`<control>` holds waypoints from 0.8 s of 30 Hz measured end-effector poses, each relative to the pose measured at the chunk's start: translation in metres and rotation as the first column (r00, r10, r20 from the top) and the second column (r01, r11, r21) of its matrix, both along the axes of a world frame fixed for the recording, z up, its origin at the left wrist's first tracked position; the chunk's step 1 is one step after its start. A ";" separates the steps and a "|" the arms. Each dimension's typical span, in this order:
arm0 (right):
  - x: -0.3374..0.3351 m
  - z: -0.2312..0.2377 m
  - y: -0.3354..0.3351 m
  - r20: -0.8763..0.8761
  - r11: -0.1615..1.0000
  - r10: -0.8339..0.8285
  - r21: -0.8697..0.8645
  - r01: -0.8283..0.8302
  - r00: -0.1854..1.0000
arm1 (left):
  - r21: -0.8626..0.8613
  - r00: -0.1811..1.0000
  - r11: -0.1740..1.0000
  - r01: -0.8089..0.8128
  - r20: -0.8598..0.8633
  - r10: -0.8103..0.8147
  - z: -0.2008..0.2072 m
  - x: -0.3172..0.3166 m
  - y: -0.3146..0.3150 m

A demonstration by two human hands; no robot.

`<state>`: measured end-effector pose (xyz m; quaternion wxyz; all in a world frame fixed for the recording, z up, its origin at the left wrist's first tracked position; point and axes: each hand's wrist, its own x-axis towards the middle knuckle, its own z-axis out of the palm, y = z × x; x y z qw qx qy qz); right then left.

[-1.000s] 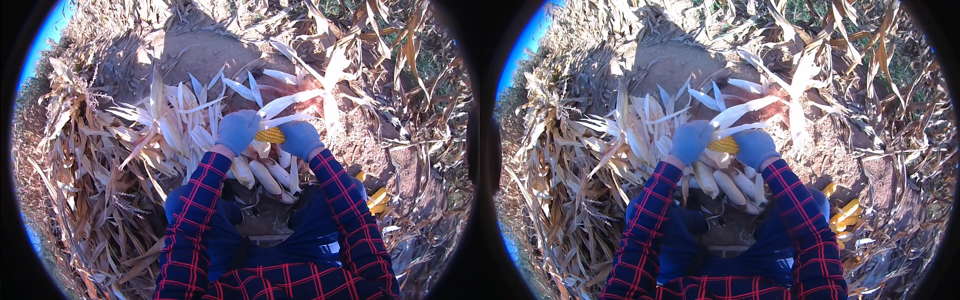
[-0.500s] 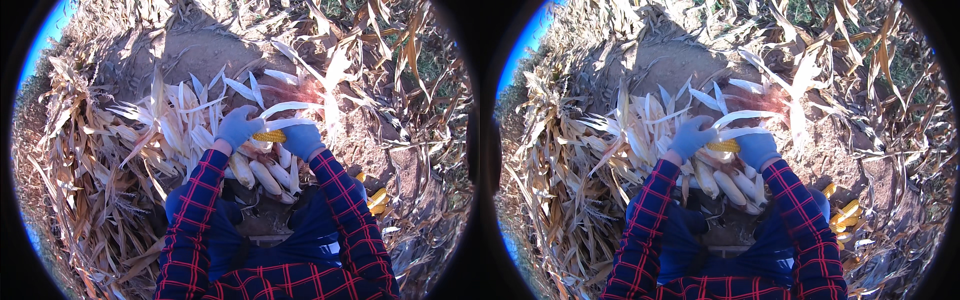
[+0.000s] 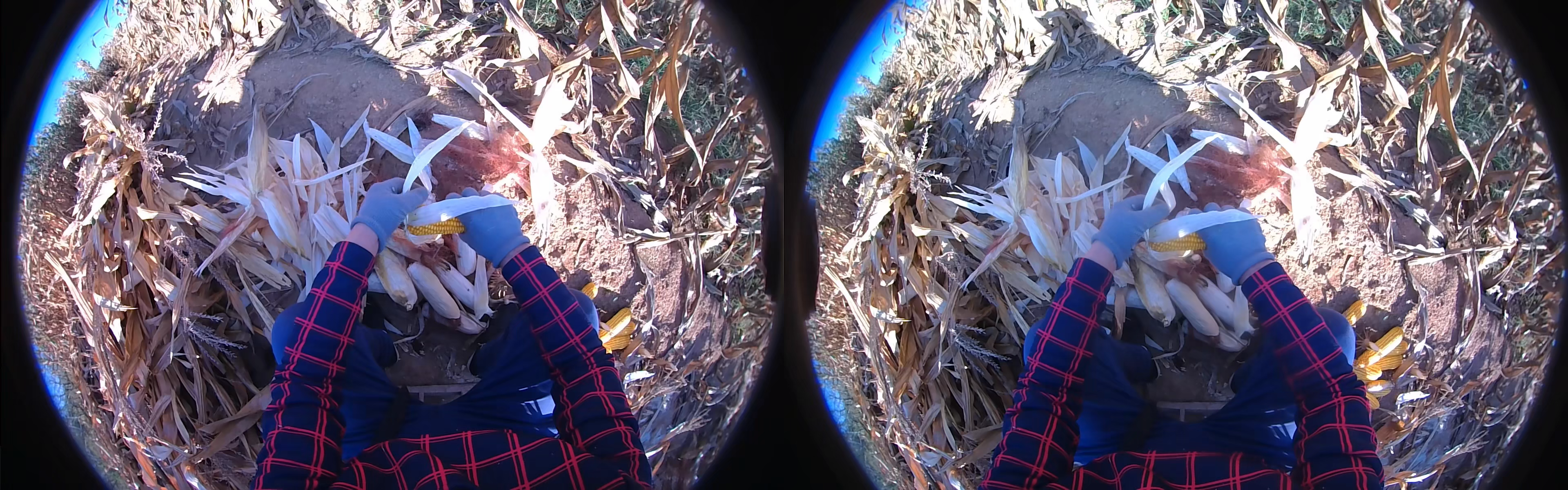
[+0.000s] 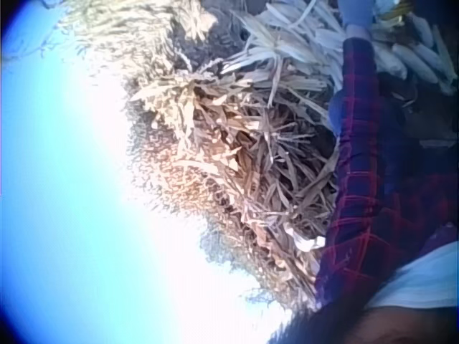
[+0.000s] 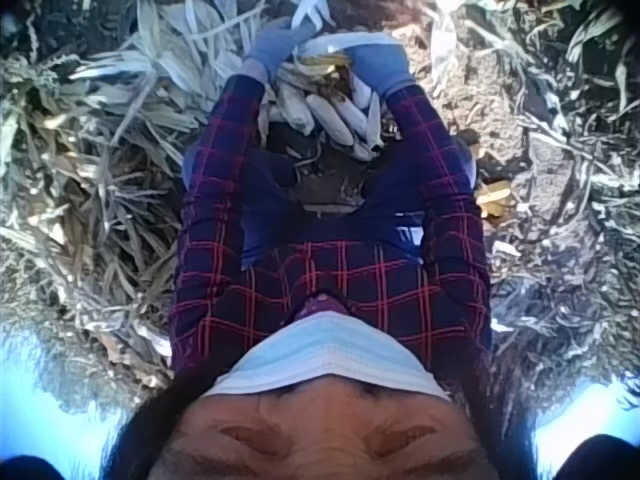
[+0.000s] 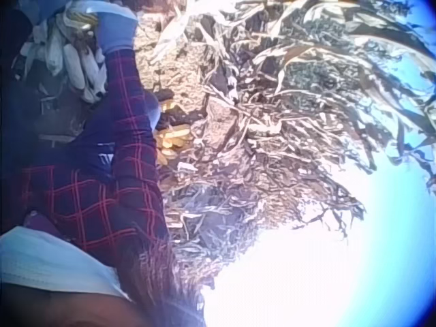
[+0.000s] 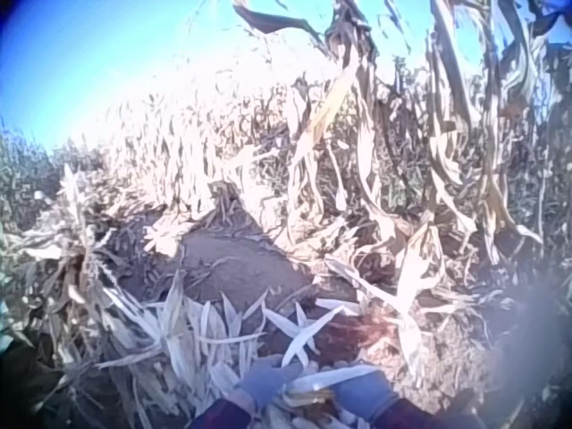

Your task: The person sits on the ground in a cornfield and shucks corn cobs by hand. They remove the husks and silk from each cob and place the cleaned cobs into a pile beside them.

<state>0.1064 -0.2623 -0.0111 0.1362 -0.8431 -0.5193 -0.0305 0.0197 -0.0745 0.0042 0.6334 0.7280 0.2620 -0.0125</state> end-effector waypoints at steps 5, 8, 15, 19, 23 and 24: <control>-0.002 0.006 0.001 0.044 1.000 0.002 -0.012 -0.001 0.999 | 0.204 0.997 0.977 0.068 -0.041 -0.061 -0.006 0.001 0.009; -0.003 0.003 0.002 0.031 0.999 -0.025 0.022 0.024 0.999 | 0.129 0.989 0.981 -0.144 -0.004 0.145 -0.012 0.002 0.010; 0.001 -0.004 0.005 0.026 0.990 -0.130 0.054 0.129 0.991 | -0.537 0.857 0.763 -0.360 0.133 0.498 -0.015 0.005 0.008; -0.004 -0.002 0.008 0.062 0.980 -0.154 0.138 0.144 0.986 | -0.609 0.839 0.707 -0.360 0.121 0.531 -0.008 0.007 0.012; -0.008 0.004 0.015 0.151 0.970 -0.216 0.145 0.194 0.965 | -0.745 0.789 0.574 -0.341 0.105 0.605 0.011 0.004 0.010; -0.008 0.003 0.017 0.157 0.968 -0.219 0.156 0.195 0.963 | -0.780 0.768 0.528 -0.336 0.097 0.633 0.013 0.004 0.009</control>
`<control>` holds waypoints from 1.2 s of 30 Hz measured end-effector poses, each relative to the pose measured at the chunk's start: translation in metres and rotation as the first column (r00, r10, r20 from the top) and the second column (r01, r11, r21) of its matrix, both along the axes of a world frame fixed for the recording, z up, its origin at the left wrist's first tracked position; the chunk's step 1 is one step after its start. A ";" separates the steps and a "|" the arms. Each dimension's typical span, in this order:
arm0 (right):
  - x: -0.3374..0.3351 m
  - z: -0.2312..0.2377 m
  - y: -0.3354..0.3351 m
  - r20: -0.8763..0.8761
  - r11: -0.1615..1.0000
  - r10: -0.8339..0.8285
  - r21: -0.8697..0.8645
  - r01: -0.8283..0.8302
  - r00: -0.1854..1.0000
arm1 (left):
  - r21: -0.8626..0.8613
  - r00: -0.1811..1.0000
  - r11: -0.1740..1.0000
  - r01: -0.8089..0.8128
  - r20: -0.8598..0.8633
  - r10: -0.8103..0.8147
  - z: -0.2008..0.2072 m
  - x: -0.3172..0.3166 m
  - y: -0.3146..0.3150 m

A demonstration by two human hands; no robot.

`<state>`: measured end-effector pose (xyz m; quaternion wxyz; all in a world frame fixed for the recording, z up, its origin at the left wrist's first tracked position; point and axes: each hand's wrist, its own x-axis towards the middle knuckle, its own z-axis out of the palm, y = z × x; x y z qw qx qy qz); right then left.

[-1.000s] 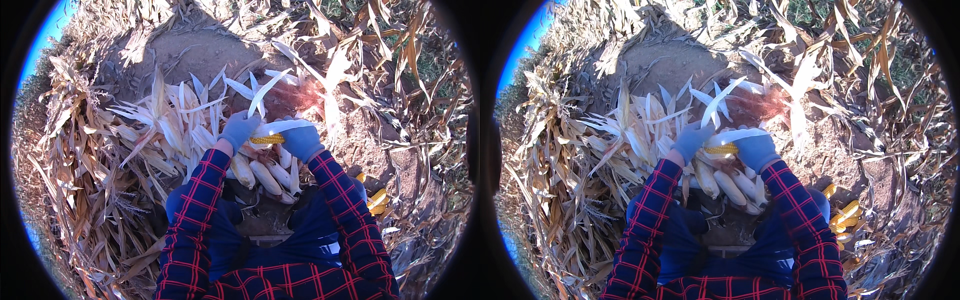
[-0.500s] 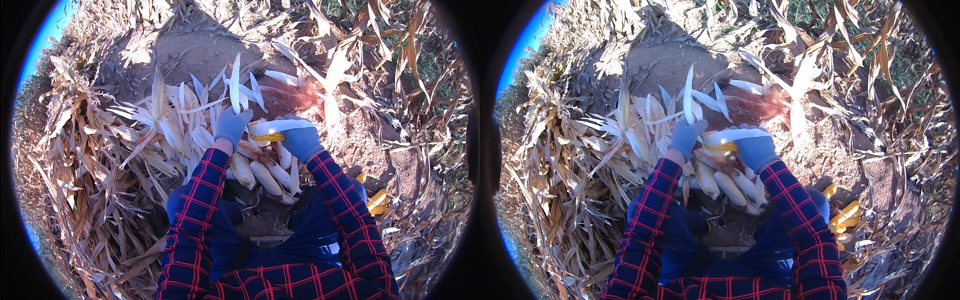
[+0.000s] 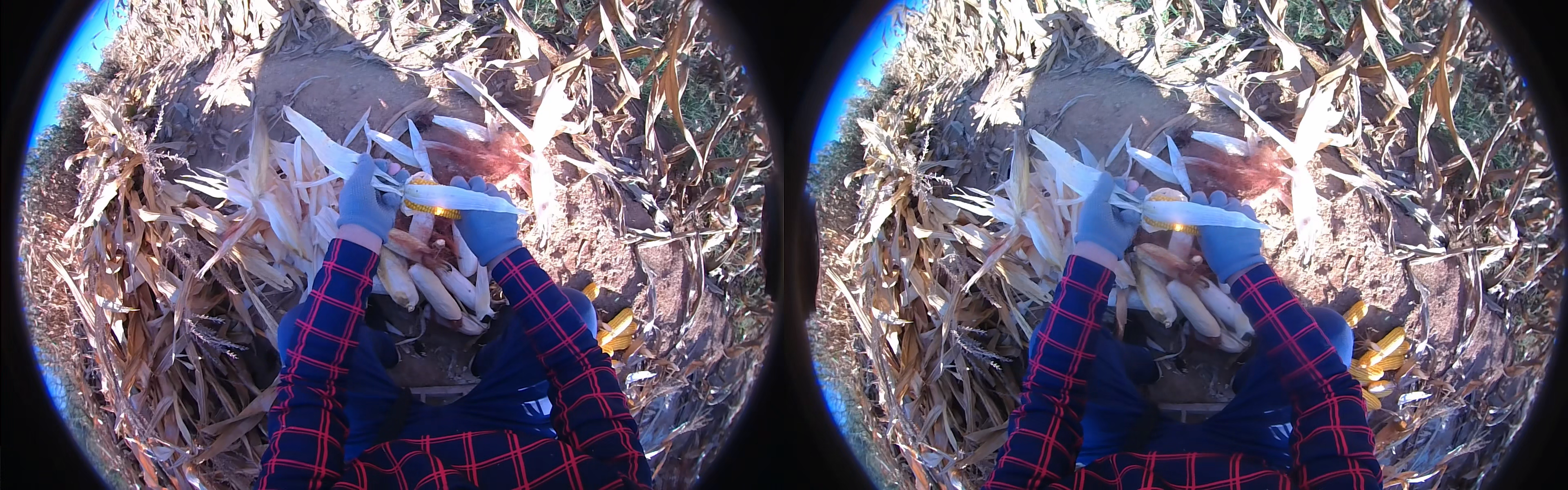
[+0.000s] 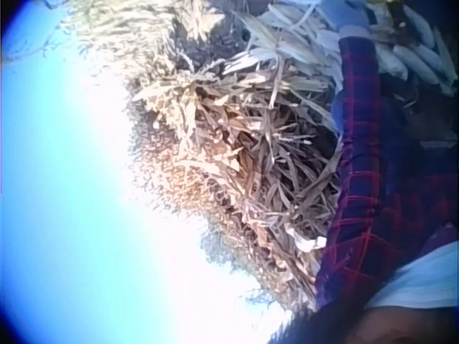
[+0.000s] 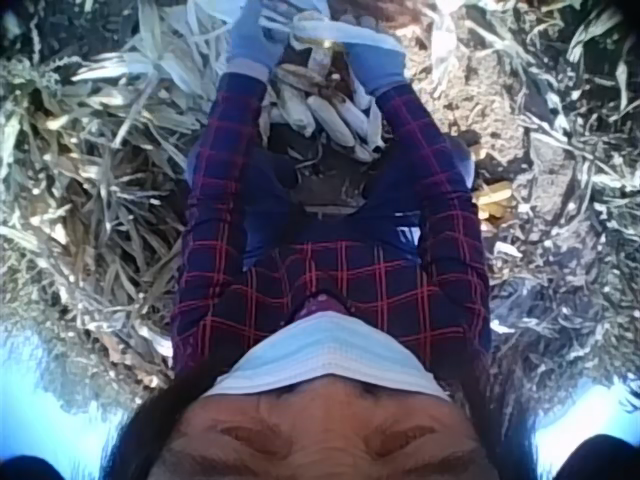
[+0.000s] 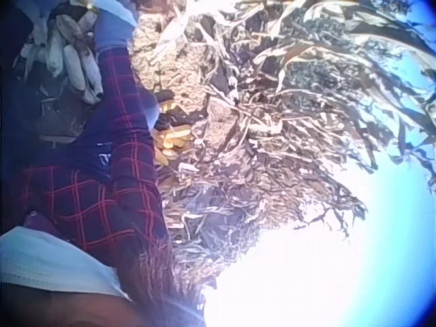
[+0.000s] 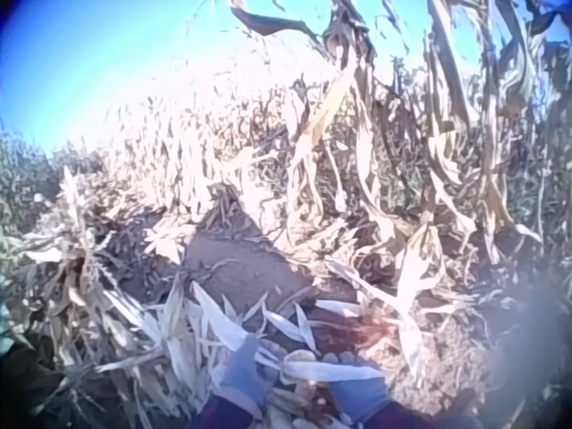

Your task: The person sits on the ground in a cornfield and shucks corn cobs by hand. They remove the husks and silk from each cob and place the cleaned cobs into a pile beside them.

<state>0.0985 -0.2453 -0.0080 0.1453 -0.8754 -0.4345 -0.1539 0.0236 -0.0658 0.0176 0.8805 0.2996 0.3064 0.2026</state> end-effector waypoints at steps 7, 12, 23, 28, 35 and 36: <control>-0.017 -0.005 0.010 -0.259 0.993 0.059 0.112 -0.031 0.964 | -0.059 0.971 0.983 -0.176 0.152 0.183 0.007 0.001 -0.001; -0.023 -0.005 0.006 -0.579 0.998 0.060 0.049 -0.039 0.813 | -0.030 0.964 0.986 -0.163 0.210 0.166 0.007 0.003 0.002; -0.023 -0.012 0.021 -0.870 0.980 0.131 0.186 0.071 0.474 | -0.282 0.892 0.958 0.048 0.443 0.086 -0.002 0.003 0.002; -0.002 -0.008 0.005 -0.831 0.995 0.041 0.084 0.052 0.555 | -0.114 0.885 0.902 -0.417 0.176 0.431 0.007 -0.022 0.067; 0.002 -0.014 0.010 -0.743 0.999 0.046 0.028 -0.038 0.668 | 0.102 0.907 0.964 -0.247 -0.325 0.267 0.003 -0.031 0.088; 0.002 -0.014 0.008 -0.725 0.999 0.024 -0.007 -0.042 0.688 | 0.212 0.955 0.977 0.000 -0.289 0.063 0.002 -0.023 0.073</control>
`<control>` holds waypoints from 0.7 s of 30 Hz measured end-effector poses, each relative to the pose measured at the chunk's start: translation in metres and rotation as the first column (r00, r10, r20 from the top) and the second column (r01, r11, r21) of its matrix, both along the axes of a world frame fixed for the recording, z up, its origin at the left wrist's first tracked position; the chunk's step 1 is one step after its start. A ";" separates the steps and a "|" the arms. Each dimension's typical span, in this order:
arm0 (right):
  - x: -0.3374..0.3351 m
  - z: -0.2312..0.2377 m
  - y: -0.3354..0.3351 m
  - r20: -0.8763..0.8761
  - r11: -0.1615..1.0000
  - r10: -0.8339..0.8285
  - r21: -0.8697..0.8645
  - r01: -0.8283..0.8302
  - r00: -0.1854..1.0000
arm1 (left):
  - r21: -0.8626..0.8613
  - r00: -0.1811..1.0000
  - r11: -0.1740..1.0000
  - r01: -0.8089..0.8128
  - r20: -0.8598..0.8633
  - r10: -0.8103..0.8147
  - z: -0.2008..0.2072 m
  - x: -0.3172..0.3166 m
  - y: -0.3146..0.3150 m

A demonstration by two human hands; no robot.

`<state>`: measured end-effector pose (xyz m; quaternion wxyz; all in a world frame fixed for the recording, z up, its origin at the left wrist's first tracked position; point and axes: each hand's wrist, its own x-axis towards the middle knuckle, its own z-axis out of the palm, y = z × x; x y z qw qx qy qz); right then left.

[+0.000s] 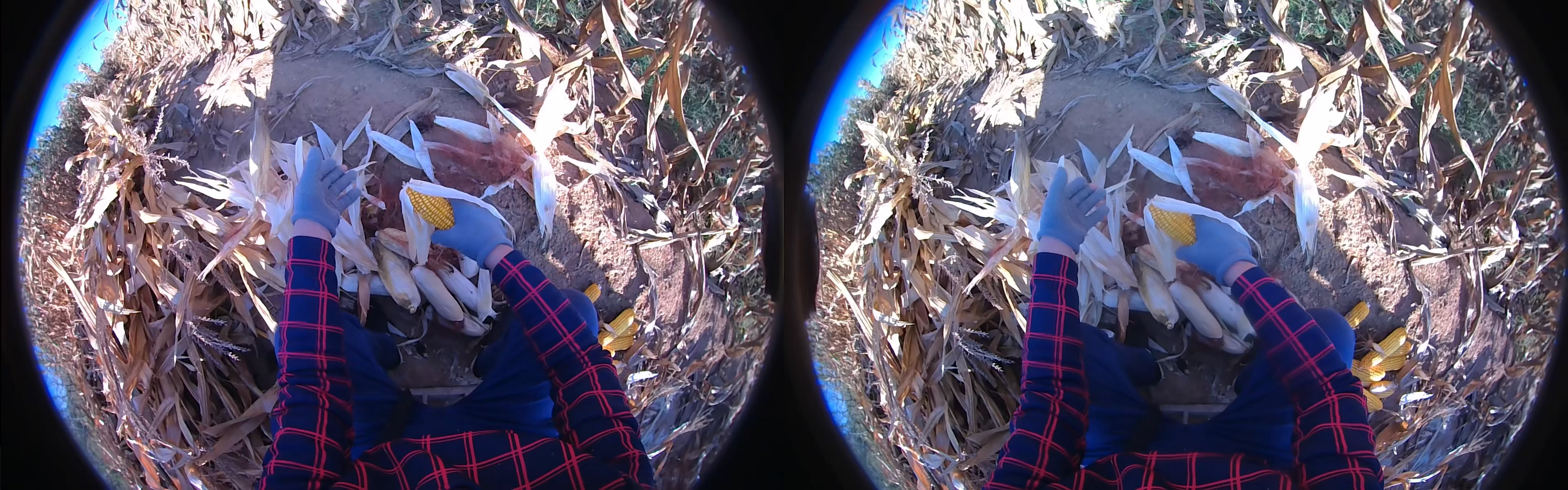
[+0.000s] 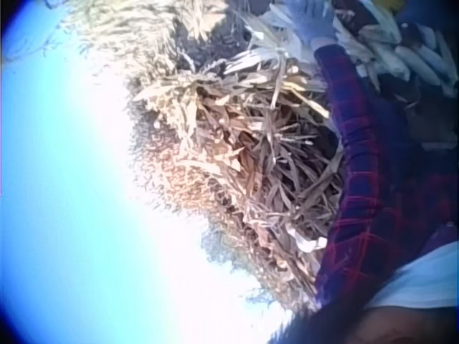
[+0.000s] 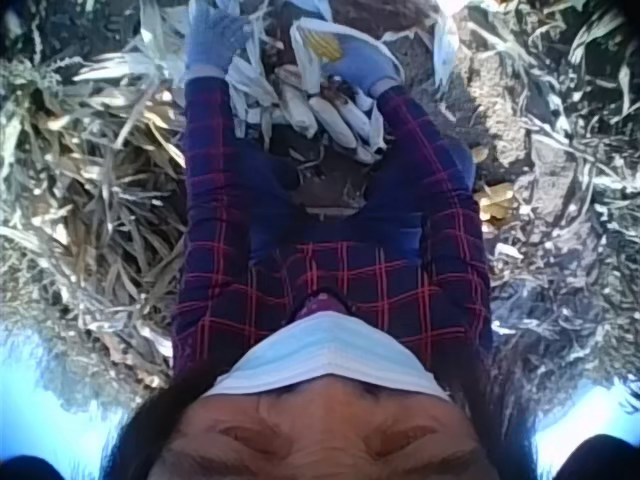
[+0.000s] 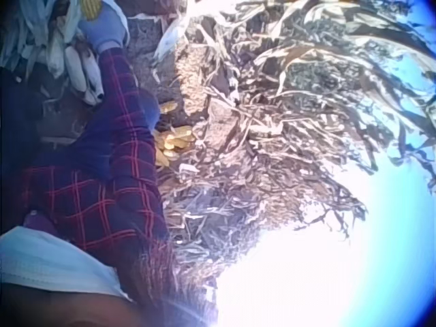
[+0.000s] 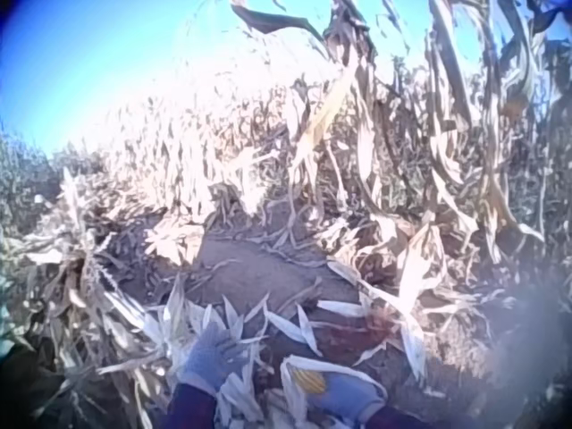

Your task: The person sits on the ground in a cornfield and shucks corn cobs by hand. They remove the husks and silk from each cob and place the cleaned cobs into a pile beside them.

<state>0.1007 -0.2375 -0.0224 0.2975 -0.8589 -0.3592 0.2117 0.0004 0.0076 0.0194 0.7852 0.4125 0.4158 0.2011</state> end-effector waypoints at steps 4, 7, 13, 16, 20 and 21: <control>-0.003 -0.006 -0.001 0.090 0.999 0.040 0.009 -0.041 0.995 | 0.738 0.801 0.391 0.550 -0.334 -0.497 0.004 0.014 -0.059; -0.001 -0.004 -0.003 0.073 0.997 0.081 0.004 -0.082 0.994 | 0.795 0.727 -0.139 0.591 -0.599 -0.336 0.006 0.012 -0.076; -0.012 0.023 -0.004 0.293 0.990 0.128 -0.087 -0.107 0.947 | 0.699 0.771 0.342 0.628 -0.498 -0.396 -0.006 0.014 -0.063; -0.012 0.024 -0.003 0.404 0.991 0.130 -0.093 -0.100 0.905 | 0.656 0.838 0.523 0.544 -0.390 -0.382 -0.004 0.012 -0.063; -0.009 0.019 -0.003 0.499 0.993 0.106 -0.095 -0.067 0.860 | 0.392 0.904 0.816 0.425 -0.135 -0.406 0.005 0.009 -0.063; -0.008 0.019 -0.001 0.517 0.994 0.096 -0.097 -0.053 0.851 | 0.285 0.912 0.868 0.407 -0.075 -0.403 0.007 0.007 -0.061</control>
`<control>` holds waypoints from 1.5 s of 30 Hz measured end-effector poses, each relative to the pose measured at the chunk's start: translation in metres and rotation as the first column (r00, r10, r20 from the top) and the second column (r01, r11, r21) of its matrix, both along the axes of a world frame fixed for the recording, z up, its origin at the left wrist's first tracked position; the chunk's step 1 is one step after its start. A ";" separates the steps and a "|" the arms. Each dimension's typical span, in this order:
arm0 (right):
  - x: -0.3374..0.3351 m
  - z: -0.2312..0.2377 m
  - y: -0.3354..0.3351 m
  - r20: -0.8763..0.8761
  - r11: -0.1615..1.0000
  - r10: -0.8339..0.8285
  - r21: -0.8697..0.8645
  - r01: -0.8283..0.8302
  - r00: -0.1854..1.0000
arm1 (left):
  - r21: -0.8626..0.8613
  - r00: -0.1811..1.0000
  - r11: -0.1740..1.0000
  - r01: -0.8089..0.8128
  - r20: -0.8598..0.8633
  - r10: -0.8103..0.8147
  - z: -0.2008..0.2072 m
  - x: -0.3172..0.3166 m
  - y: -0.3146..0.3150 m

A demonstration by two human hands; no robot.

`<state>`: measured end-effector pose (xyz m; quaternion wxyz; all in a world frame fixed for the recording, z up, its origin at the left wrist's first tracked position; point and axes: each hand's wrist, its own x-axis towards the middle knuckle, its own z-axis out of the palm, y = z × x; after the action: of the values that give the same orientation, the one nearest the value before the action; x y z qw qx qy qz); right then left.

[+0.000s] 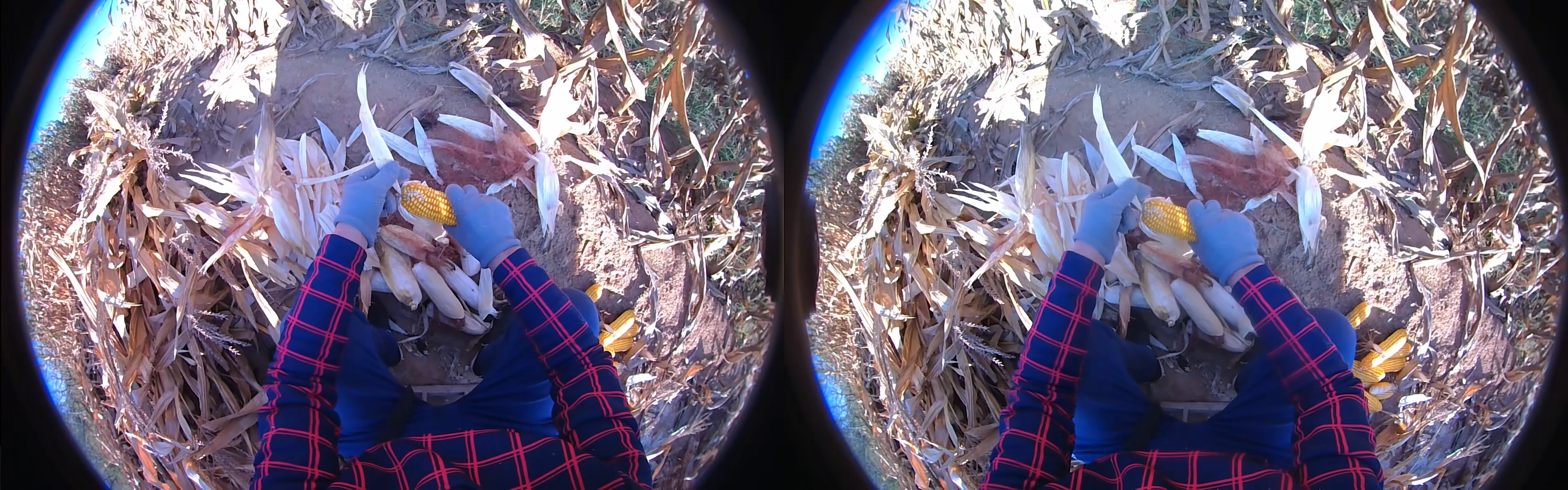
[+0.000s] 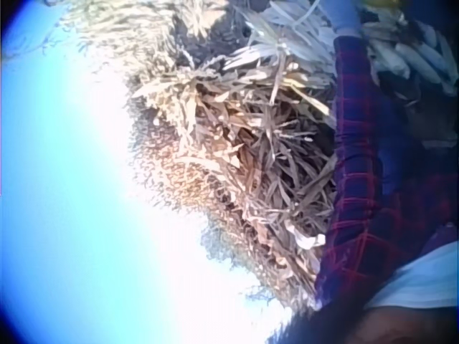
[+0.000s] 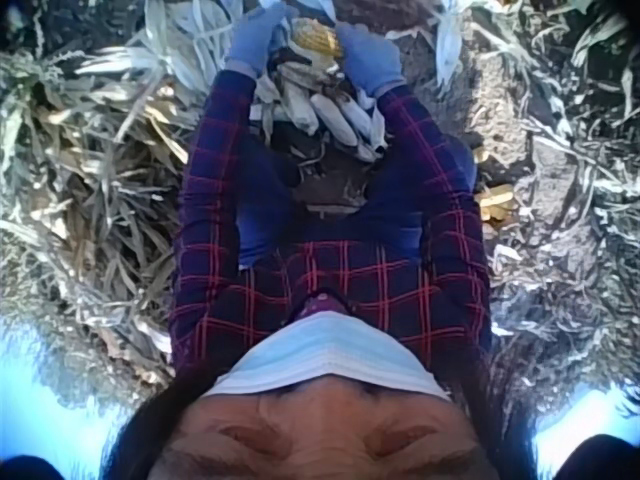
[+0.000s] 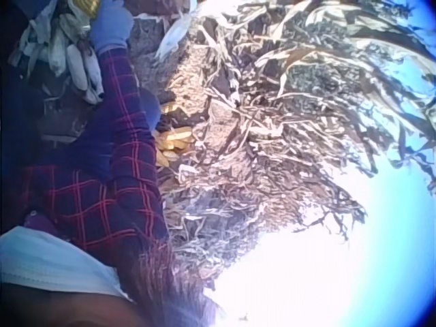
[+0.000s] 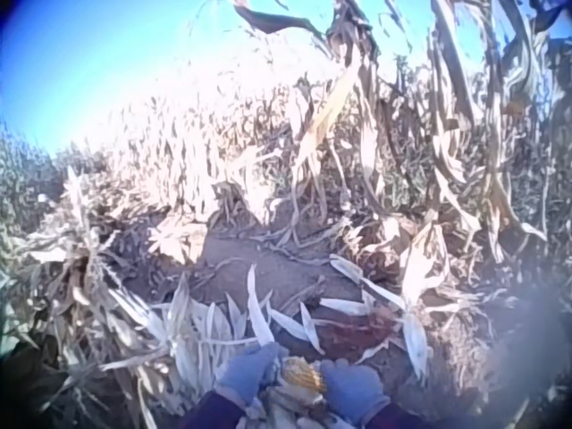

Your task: The person sits on the ground in a cornfield and shucks corn cobs by hand. They remove the husks and silk from each cob and place the cleaned cobs into a pile beside them.

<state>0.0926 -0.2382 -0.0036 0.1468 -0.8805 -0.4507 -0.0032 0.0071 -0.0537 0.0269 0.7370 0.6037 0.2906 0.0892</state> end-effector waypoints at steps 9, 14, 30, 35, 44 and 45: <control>0.004 -0.005 -0.002 0.210 0.994 0.048 -0.105 -0.027 0.977 | 0.265 0.984 0.959 0.098 -0.168 -0.054 0.011 0.005 -0.014; 0.002 -0.008 -0.002 0.291 0.996 0.088 -0.056 -0.075 0.953 | 0.411 0.923 0.865 0.289 -0.358 -0.139 -0.007 0.002 0.001; 0.007 0.002 -0.002 0.170 0.998 -0.036 0.058 0.026 0.985 | -0.506 0.969 0.863 -0.003 0.212 0.128 -0.007 0.002 -0.005; 0.003 0.000 0.004 -0.366 0.977 -0.079 0.157 0.146 0.927 | -0.614 0.891 0.779 0.127 0.416 0.183 -0.012 -0.002 0.001; 0.016 -0.017 -0.004 -0.616 0.941 -0.203 0.092 0.325 0.761 | 0.124 0.832 0.836 -0.535 -0.092 0.546 -0.009 -0.003 0.063; 0.015 -0.016 -0.003 -0.616 0.936 -0.212 0.094 0.339 0.759 | 0.450 0.832 0.805 -0.387 -0.208 0.515 -0.023 -0.009 0.081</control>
<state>0.1080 -0.2411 -0.0194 0.3664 -0.8738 -0.2436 0.2069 -0.0020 0.0274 0.0038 0.5016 0.6559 0.5191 0.2209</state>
